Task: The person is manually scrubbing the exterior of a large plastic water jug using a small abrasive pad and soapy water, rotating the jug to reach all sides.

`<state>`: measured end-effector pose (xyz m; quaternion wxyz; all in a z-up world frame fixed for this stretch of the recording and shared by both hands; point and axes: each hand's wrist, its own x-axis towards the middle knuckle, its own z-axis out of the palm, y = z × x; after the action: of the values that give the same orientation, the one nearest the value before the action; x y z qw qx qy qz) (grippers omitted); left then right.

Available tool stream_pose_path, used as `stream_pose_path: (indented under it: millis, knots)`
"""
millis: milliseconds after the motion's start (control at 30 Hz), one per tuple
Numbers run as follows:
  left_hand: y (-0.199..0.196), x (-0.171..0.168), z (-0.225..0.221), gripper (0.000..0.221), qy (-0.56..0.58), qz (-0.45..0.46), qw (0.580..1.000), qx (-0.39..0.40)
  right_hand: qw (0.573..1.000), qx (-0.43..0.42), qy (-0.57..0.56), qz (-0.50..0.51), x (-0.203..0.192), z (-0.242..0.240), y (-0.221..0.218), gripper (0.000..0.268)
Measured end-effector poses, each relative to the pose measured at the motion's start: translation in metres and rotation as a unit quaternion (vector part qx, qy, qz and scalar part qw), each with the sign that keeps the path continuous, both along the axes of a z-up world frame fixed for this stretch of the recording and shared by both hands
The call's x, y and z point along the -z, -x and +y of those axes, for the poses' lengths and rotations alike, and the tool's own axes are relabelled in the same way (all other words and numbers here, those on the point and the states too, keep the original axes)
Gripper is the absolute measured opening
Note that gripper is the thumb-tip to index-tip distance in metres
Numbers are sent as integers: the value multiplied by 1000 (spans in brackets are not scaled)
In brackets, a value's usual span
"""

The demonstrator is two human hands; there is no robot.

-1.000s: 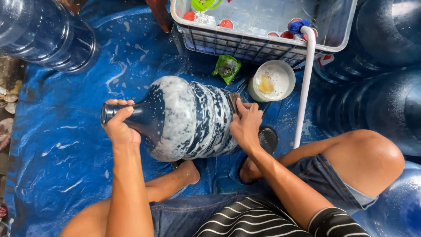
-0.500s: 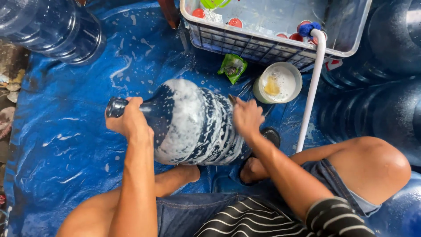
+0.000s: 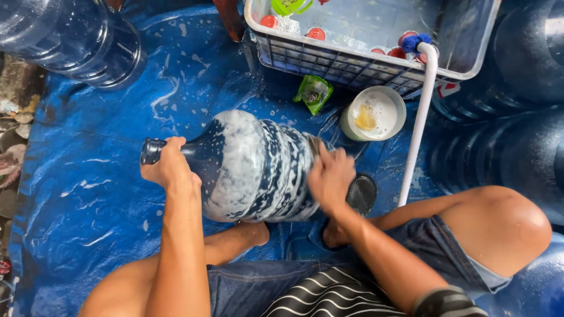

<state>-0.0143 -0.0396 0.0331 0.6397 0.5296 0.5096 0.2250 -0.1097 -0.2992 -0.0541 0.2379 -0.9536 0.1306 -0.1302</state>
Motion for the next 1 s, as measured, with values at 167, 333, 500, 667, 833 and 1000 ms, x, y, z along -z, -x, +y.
stream_pose_path:
  millis: [167, 333, 500, 667, 833, 1000]
  knots:
    - [6, -25, -18, 58, -25, -34, 998, 39, 984, 19, -119, 134, 38, -28, -37, 34]
    - [3, 20, 18, 60, -10, -30, 999, 4, 997, -43, -70, -5, -13, -4, 57, 49]
    - [-3, 47, 29, 57, -2, -172, 971, 167, 986, 39, -119, 112, 14, -28, 28, 50]
    - [-10, 40, 44, 50, 14, -252, 945, 206, 988, -53, -132, 66, 5, -25, 41, 53]
    - [-10, 43, 49, 54, 14, -273, 927, 256, 994, -59, -65, 63, 19, -30, 18, 53]
    - [-12, 53, 48, 52, -19, -323, 888, 327, 967, -20, -213, 137, -2, -17, 17, 52]
